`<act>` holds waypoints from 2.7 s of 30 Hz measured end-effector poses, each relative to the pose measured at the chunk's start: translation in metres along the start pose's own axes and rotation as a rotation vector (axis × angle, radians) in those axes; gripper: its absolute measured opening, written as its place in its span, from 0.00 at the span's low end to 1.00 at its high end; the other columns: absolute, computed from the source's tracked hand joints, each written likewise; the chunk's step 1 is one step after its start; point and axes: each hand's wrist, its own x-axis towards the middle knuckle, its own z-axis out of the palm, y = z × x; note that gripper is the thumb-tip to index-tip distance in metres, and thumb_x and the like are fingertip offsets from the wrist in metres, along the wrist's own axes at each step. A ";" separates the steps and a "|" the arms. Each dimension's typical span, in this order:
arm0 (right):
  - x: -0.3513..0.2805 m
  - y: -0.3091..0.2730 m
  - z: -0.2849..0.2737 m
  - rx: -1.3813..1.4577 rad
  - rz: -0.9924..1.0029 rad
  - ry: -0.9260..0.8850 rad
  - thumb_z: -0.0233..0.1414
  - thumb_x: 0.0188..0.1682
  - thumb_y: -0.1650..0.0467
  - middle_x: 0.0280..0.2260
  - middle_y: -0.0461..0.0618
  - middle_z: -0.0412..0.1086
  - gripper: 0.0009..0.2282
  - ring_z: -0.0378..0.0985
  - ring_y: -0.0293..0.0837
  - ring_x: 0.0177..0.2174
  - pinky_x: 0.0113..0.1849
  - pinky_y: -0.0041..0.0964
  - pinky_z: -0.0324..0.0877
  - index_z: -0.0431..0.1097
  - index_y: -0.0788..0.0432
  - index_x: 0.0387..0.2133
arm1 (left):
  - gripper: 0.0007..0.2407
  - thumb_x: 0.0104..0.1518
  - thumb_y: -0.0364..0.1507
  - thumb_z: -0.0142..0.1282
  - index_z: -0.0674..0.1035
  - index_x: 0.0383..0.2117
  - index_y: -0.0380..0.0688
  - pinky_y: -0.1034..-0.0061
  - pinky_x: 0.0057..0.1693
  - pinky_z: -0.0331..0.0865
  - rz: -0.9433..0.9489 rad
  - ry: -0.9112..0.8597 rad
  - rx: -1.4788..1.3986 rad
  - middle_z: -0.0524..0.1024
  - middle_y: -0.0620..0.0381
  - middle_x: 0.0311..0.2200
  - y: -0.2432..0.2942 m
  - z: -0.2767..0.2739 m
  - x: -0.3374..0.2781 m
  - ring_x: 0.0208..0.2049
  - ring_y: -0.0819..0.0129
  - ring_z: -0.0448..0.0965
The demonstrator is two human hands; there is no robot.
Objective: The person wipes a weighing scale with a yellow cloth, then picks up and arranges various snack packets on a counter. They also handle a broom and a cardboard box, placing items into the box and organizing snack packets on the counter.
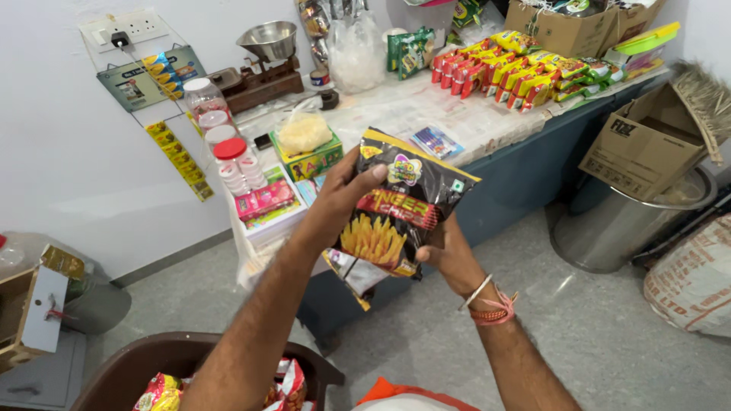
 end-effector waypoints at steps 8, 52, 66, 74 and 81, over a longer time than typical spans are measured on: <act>0.001 -0.022 0.020 -0.058 -0.122 0.228 0.58 0.47 0.65 0.62 0.53 0.62 0.37 0.66 0.46 0.60 0.61 0.42 0.62 0.49 0.61 0.70 | 0.30 0.56 0.39 0.68 0.66 0.61 0.41 0.65 0.67 0.63 0.323 0.185 0.484 0.63 0.48 0.59 -0.023 -0.017 0.004 0.65 0.57 0.61; 0.006 0.064 -0.004 0.620 0.617 0.516 0.46 0.51 0.51 0.49 0.57 0.75 0.28 0.78 0.52 0.47 0.51 0.54 0.71 0.67 0.60 0.54 | 0.23 0.55 0.38 0.62 0.76 0.53 0.36 0.66 0.52 0.78 -0.509 -0.051 -0.357 0.82 0.48 0.45 -0.035 -0.055 -0.016 0.42 0.63 0.84; 0.014 0.035 -0.019 0.487 0.344 0.467 0.40 0.56 0.52 0.50 0.53 0.74 0.27 0.77 0.48 0.49 0.52 0.43 0.72 0.68 0.61 0.54 | 0.35 0.51 0.38 0.68 0.62 0.65 0.43 0.62 0.61 0.72 -0.399 -0.222 -0.308 0.75 0.55 0.55 -0.064 -0.021 -0.038 0.55 0.65 0.77; 0.007 0.007 -0.051 0.286 0.261 0.311 0.40 0.57 0.48 0.52 0.56 0.72 0.32 0.75 0.47 0.50 0.54 0.44 0.69 0.66 0.65 0.57 | 0.29 0.57 0.38 0.63 0.67 0.63 0.38 0.58 0.57 0.77 -0.521 -0.097 -0.728 0.78 0.45 0.51 -0.116 0.004 -0.027 0.49 0.56 0.82; -0.013 -0.019 -0.096 0.004 0.559 0.318 0.45 0.43 0.48 0.66 0.52 0.51 0.42 0.59 0.51 0.62 0.54 0.51 0.64 0.37 0.45 0.71 | 0.30 0.55 0.37 0.62 0.60 0.63 0.47 0.58 0.53 0.77 -0.369 0.082 -0.527 0.75 0.46 0.51 -0.134 0.037 0.011 0.49 0.58 0.81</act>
